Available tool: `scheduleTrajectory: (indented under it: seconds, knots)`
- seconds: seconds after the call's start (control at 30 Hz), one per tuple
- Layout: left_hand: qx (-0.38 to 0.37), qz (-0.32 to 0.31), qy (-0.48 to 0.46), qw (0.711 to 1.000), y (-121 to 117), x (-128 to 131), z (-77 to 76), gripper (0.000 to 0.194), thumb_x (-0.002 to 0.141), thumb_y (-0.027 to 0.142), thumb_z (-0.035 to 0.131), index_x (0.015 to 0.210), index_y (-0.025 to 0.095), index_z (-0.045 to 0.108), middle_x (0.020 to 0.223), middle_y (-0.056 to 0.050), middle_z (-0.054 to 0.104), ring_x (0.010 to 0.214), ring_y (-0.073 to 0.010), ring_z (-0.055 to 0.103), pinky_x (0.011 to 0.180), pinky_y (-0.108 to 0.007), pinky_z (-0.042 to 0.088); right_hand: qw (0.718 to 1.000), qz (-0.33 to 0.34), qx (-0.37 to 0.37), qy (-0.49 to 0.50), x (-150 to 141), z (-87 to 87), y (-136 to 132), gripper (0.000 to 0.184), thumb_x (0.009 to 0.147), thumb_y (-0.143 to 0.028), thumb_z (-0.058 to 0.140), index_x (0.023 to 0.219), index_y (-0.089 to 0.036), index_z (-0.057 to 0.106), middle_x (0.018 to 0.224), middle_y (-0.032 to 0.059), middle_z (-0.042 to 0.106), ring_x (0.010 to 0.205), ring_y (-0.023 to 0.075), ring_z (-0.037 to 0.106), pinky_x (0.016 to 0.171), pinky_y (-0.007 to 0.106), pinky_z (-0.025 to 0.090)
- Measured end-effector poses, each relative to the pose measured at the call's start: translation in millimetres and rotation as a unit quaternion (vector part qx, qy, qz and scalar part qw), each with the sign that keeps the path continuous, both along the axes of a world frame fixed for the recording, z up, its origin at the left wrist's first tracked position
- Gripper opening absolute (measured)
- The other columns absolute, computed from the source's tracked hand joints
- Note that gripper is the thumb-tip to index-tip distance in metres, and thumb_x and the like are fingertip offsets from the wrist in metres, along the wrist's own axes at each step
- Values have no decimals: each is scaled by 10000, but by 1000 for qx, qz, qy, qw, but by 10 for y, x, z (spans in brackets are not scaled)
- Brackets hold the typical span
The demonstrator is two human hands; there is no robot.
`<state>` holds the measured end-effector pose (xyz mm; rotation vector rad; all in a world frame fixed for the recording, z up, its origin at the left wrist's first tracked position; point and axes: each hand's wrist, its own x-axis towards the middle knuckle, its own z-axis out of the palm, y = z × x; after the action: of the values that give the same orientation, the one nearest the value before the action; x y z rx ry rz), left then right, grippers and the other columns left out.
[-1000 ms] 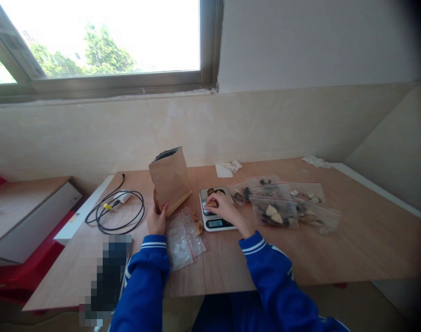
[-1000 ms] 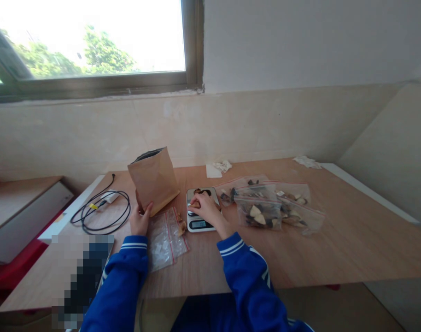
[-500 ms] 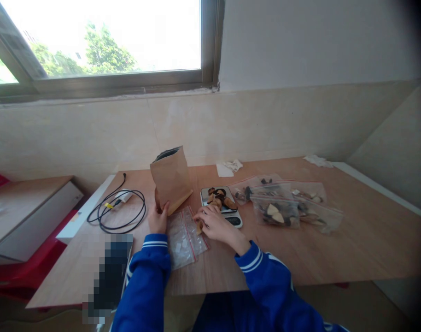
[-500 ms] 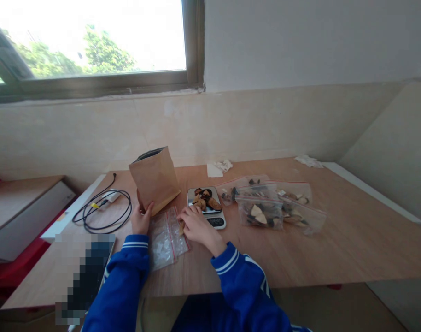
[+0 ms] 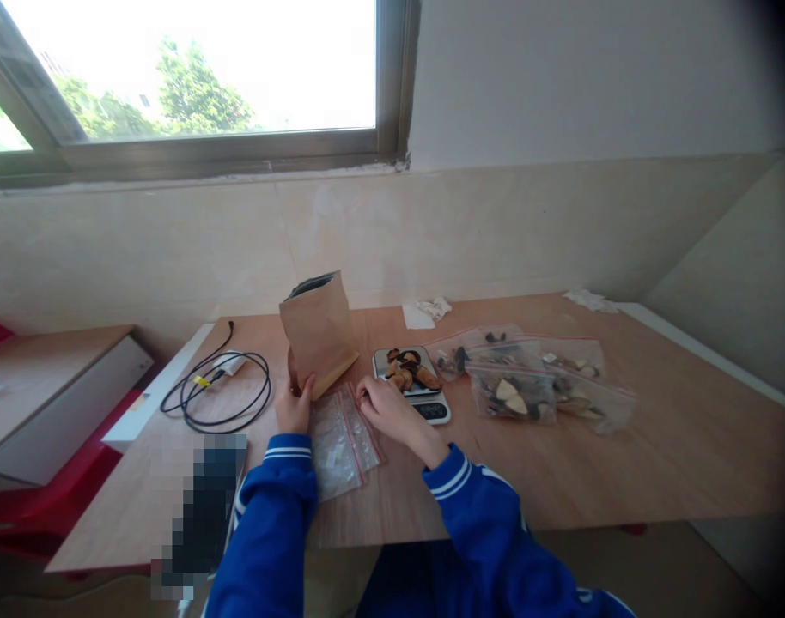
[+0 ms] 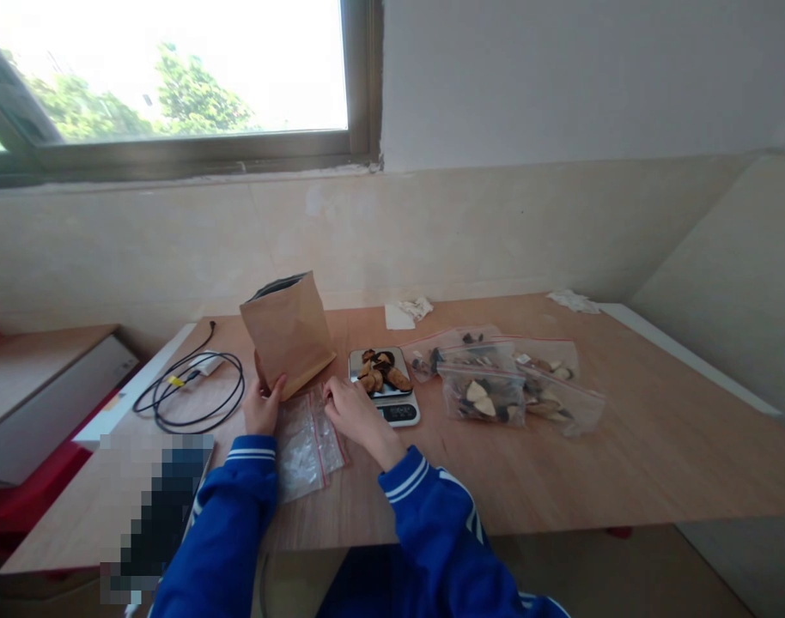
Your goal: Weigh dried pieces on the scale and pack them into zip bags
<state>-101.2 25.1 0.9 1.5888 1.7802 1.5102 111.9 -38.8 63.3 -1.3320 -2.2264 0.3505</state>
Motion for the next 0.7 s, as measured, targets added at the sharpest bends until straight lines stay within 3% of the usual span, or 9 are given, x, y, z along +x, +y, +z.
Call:
scheduleTrajectory:
  seconds: [0.27,0.57,0.7]
  knots:
    - [-5,-4,4,1000,-14,12,24,478,732,563,615,958,143,653,832,-85,667,759,-233,626,675,-353,491,977,-41,64,-198,-129,-115,98,216,849,-159,515,1046,-109,587,1000,174,644,1017,306,532,866,402,372]
    - [1,-6,-2,1000,-10,8,10,457,727,545,632,965,157,653,837,-78,674,762,-234,631,669,-347,492,973,-61,76,-210,-196,-143,86,221,893,-95,463,983,-95,665,933,179,673,973,296,542,840,403,368]
    - [3,-7,-6,1000,-14,4,10,460,729,524,639,1006,158,652,863,-79,679,754,-225,629,671,-343,491,979,-61,72,-181,-105,-77,11,167,889,-169,524,939,-124,676,922,167,665,983,308,530,841,422,359]
